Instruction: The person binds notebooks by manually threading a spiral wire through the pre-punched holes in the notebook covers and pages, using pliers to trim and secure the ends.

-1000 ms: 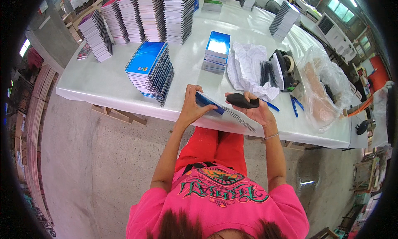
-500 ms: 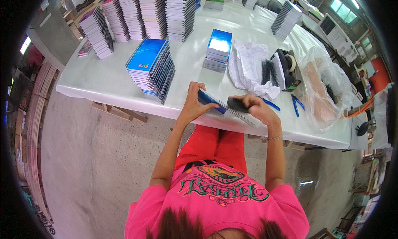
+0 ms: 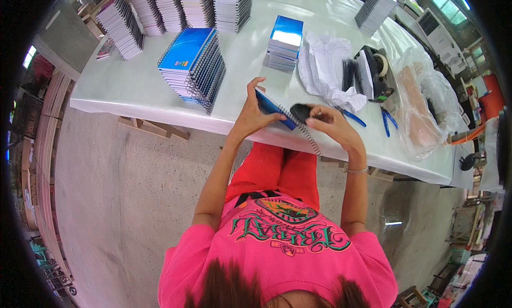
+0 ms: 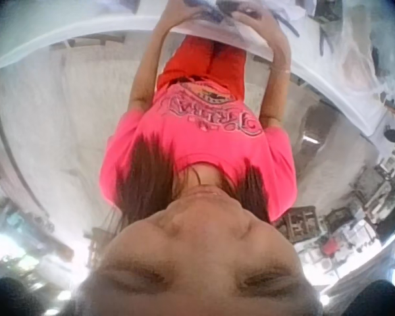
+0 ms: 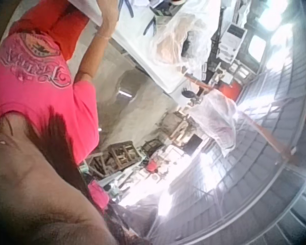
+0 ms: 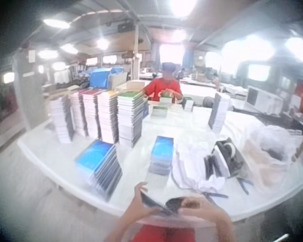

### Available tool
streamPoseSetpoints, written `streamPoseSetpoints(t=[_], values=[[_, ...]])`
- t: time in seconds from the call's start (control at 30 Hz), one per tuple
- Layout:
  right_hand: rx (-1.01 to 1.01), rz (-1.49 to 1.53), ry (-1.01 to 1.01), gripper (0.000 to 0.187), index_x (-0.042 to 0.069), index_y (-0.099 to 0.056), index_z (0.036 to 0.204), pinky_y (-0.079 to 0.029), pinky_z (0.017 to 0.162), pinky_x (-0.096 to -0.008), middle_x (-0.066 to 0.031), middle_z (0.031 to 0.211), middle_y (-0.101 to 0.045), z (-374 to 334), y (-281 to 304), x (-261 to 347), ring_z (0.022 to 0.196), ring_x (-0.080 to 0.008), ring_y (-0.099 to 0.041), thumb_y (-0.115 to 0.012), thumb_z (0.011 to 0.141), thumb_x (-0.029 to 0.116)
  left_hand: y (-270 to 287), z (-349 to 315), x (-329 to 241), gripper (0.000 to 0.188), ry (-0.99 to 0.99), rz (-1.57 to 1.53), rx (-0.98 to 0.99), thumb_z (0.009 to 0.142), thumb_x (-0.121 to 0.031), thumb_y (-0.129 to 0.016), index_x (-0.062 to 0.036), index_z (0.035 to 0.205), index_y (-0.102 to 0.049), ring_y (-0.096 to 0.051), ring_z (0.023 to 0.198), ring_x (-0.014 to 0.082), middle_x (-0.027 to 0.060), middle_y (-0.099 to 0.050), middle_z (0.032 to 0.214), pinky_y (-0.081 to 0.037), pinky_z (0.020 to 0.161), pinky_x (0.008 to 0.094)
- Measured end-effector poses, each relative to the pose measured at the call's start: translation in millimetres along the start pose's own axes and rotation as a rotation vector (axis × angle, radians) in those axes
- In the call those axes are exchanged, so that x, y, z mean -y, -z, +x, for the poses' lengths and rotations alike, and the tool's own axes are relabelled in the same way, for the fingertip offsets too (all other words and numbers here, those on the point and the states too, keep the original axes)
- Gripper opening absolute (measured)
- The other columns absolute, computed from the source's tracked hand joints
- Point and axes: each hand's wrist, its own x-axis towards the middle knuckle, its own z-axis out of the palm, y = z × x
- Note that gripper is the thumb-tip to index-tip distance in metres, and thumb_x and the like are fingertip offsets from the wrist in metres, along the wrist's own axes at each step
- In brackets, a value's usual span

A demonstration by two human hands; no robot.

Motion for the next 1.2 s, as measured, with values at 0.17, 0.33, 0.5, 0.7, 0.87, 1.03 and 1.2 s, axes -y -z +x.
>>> streamPoseSetpoints(t=[0.17,0.33,0.5,0.7,0.87,1.03,1.2], values=[[0.084,0.299,0.066,0.018,0.007,-0.055,0.091,-0.041,0.086,-0.0231,-0.0076,0.125,-0.058,4.6,10.4,-3.5,0.098,-0.0093,-0.050,-0.070,0.088,0.018,0.0,2.6,0.1,0.118,0.010,-0.008,0.002,0.053,-0.031,-0.096,-0.0123,0.143,-0.023,-0.050,0.110,0.0295,0.0182,-0.044,0.118,-0.044,0.096,0.0380],[0.145,0.192,0.070,0.018,0.009,-0.054,0.089,-0.040,0.087,-0.0238,-0.0093,0.132,-0.054,9.9,3.2,23.7,0.100,-0.0081,-0.049,-0.070,0.087,0.019,0.3,2.8,2.5,0.115,0.026,-0.013,0.021,0.053,-0.032,-0.096,-0.0127,0.142,-0.025,-0.051,0.107,0.0292,0.0175,-0.044,0.117,-0.044,0.095,0.0376],[0.165,0.071,0.018,0.022,0.009,-0.055,0.088,-0.042,0.088,-0.0276,-0.0116,0.135,-0.054,14.6,3.0,33.5,0.103,-0.0104,-0.049,-0.075,0.082,0.016,-1.0,1.0,4.7,0.113,0.026,-0.030,0.056,0.053,-0.034,-0.095,-0.0135,0.140,-0.026,-0.051,0.106,0.0301,0.0172,-0.044,0.116,-0.043,0.095,0.0366],[0.177,-0.011,0.124,0.021,0.007,-0.058,0.088,-0.042,0.092,-0.0300,-0.0104,0.133,-0.056,18.7,-0.6,41.6,0.104,-0.0122,-0.050,-0.075,0.081,0.018,-2.5,-0.2,6.3,0.112,-0.017,-0.020,0.082,0.052,-0.033,-0.095,-0.0131,0.139,-0.028,-0.050,0.109,0.0286,0.0158,-0.043,0.117,-0.041,0.095,0.0359],[0.281,0.098,0.157,0.023,0.007,-0.059,0.088,-0.042,0.091,-0.0293,-0.0066,0.120,-0.061,17.4,-2.4,49.2,0.104,-0.0122,-0.051,-0.076,0.080,0.020,-0.4,-1.3,7.3,0.111,0.037,-0.080,0.100,0.052,-0.033,-0.096,-0.0130,0.138,-0.029,-0.049,0.110,0.0280,0.0150,-0.043,0.115,-0.040,0.097,0.0353],[0.107,0.014,0.002,0.021,0.009,-0.055,0.087,-0.040,0.092,-0.0271,-0.0096,0.132,-0.057,28.9,-0.9,41.0,0.105,-0.0096,-0.049,-0.072,0.082,0.020,-0.1,4.0,8.0,0.112,-0.010,-0.053,0.080,0.051,-0.033,-0.096,-0.0123,0.138,-0.029,-0.049,0.109,0.0270,0.0143,-0.043,0.115,-0.040,0.096,0.0343],[0.217,0.014,0.121,0.021,0.010,-0.054,0.086,-0.042,0.088,-0.0259,-0.0087,0.132,-0.056,15.7,-7.9,47.1,0.099,-0.0092,-0.050,-0.072,0.082,0.019,-2.3,-1.0,8.0,0.111,-0.004,-0.018,0.073,0.052,-0.028,-0.096,-0.0123,0.139,-0.028,-0.051,0.105,0.0257,0.0129,-0.043,0.113,-0.042,0.093,0.0339]])
